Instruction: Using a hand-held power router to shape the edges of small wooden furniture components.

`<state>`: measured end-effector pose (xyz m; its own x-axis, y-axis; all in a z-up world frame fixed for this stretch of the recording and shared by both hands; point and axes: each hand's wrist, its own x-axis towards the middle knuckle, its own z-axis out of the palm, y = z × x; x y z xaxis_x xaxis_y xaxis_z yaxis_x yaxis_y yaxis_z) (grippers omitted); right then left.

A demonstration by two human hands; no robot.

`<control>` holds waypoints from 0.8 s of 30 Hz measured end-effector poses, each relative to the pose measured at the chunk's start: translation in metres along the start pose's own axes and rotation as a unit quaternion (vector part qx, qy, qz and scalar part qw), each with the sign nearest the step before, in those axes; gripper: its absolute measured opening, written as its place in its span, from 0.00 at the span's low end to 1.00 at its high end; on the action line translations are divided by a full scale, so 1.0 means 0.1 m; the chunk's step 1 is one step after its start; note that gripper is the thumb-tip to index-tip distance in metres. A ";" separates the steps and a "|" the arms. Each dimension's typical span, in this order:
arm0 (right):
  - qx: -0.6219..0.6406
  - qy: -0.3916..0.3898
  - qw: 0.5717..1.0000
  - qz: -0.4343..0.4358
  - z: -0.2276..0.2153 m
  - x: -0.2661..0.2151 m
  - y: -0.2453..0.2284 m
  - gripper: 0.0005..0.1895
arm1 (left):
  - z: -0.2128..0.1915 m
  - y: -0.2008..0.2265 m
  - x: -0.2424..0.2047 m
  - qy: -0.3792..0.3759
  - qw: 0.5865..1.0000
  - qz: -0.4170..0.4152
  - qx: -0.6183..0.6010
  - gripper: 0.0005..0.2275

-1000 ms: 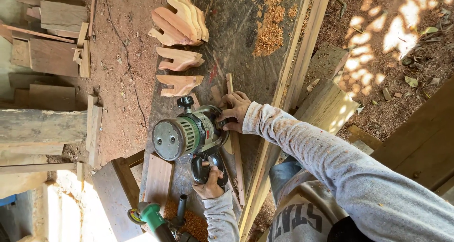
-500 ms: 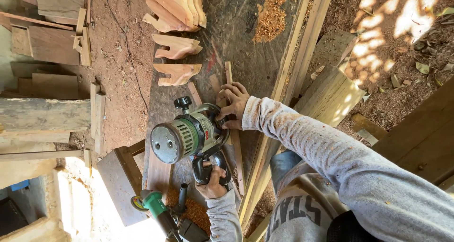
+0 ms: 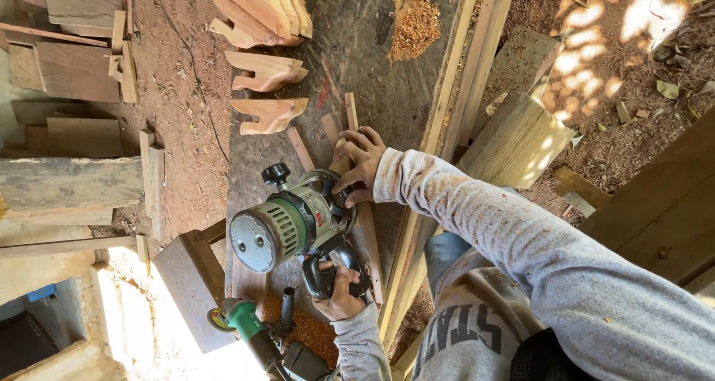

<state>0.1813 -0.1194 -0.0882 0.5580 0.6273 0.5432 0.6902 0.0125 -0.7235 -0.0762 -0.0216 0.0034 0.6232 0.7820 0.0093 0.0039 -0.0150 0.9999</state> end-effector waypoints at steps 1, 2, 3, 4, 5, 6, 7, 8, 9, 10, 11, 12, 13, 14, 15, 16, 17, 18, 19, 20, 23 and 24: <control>-0.003 -0.013 1.000 0.006 0.01 0.00 0.00 0.20 | 0.01 0.00 -0.01 0.008 1.000 0.007 0.021 0.13; -0.006 -0.026 1.000 0.011 0.01 0.00 0.00 0.22 | 0.02 0.01 -0.02 0.016 0.999 0.016 0.041 0.13; -0.004 -0.026 1.000 0.012 0.02 0.00 0.02 0.22 | 0.05 0.01 -0.03 0.016 0.999 0.015 0.043 0.13; -0.002 -0.009 1.000 0.000 0.04 0.00 0.03 0.22 | 0.07 0.03 -0.05 0.023 0.999 0.007 0.044 0.12; 0.001 0.008 1.000 -0.012 0.06 -0.01 0.03 0.22 | 0.09 0.04 -0.07 0.030 0.999 -0.001 0.044 0.10; 0.003 0.008 1.000 -0.011 0.05 0.00 0.03 0.22 | 0.08 0.03 -0.08 0.030 0.998 -0.002 0.046 0.10; 0.002 0.008 1.000 -0.012 0.05 0.00 0.02 0.22 | 0.07 0.02 -0.08 0.010 0.999 0.008 0.030 0.11; -0.001 0.008 1.000 -0.013 0.03 0.00 0.02 0.23 | 0.07 0.01 -0.09 -0.010 1.000 0.017 0.013 0.11; 0.000 0.007 1.000 -0.012 0.04 0.00 0.02 0.23 | 0.10 0.03 -0.10 -0.010 1.000 0.016 0.014 0.11; 0.000 0.016 1.000 -0.018 0.04 0.00 0.02 0.23 | 0.14 0.05 -0.11 0.000 0.999 0.019 0.027 0.11; 0.000 0.024 0.999 -0.025 0.04 0.00 0.02 0.23 | 0.17 0.08 -0.12 0.009 0.999 0.022 0.041 0.10; 0.001 0.023 0.999 -0.024 0.05 0.00 0.03 0.23 | 0.14 0.04 -0.12 0.010 0.999 0.020 0.042 0.10; 0.000 0.017 1.000 -0.019 0.05 0.00 0.03 0.22 | 0.11 0.01 -0.12 0.014 0.999 0.015 0.031 0.11; -0.001 0.010 1.000 -0.015 0.06 0.01 0.03 0.22 | 0.07 -0.02 -0.12 0.018 1.000 0.010 0.020 0.11; 0.000 0.009 1.000 -0.015 0.06 0.00 0.02 0.22 | 0.09 0.00 -0.13 0.019 1.000 0.009 0.021 0.11; -0.002 0.011 1.000 -0.017 0.05 0.00 0.03 0.21 | 0.11 0.01 -0.12 0.017 0.999 0.014 0.025 0.11; -0.004 0.014 1.000 -0.019 0.05 0.01 0.03 0.21 | 0.12 0.02 -0.12 0.016 0.999 0.020 0.029 0.11; -0.003 0.013 1.000 -0.019 0.04 0.01 0.03 0.21 | 0.12 0.01 -0.11 0.018 0.999 0.020 0.029 0.11; 0.002 0.021 0.999 -0.027 0.03 0.01 0.03 0.21 | 0.12 0.01 -0.11 0.010 1.000 0.022 0.006 0.12; 0.008 0.030 0.999 -0.037 0.02 0.03 0.03 0.20 | 0.11 0.00 -0.10 0.004 1.000 0.026 -0.017 0.12; -0.009 0.038 0.998 -0.047 0.04 0.02 0.05 0.19 | 0.12 0.06 -0.10 0.020 0.999 0.012 -0.028 0.14; -0.009 0.037 0.998 -0.052 0.01 0.02 0.04 0.19 | 0.07 0.09 -0.07 0.022 0.999 0.015 -0.031 0.14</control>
<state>0.1844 -0.1176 -0.0904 0.5147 0.5644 0.6453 0.7543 0.0596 -0.6538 -0.0749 -0.0312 0.0127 0.5869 0.8087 0.0388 -0.0638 -0.0015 0.9980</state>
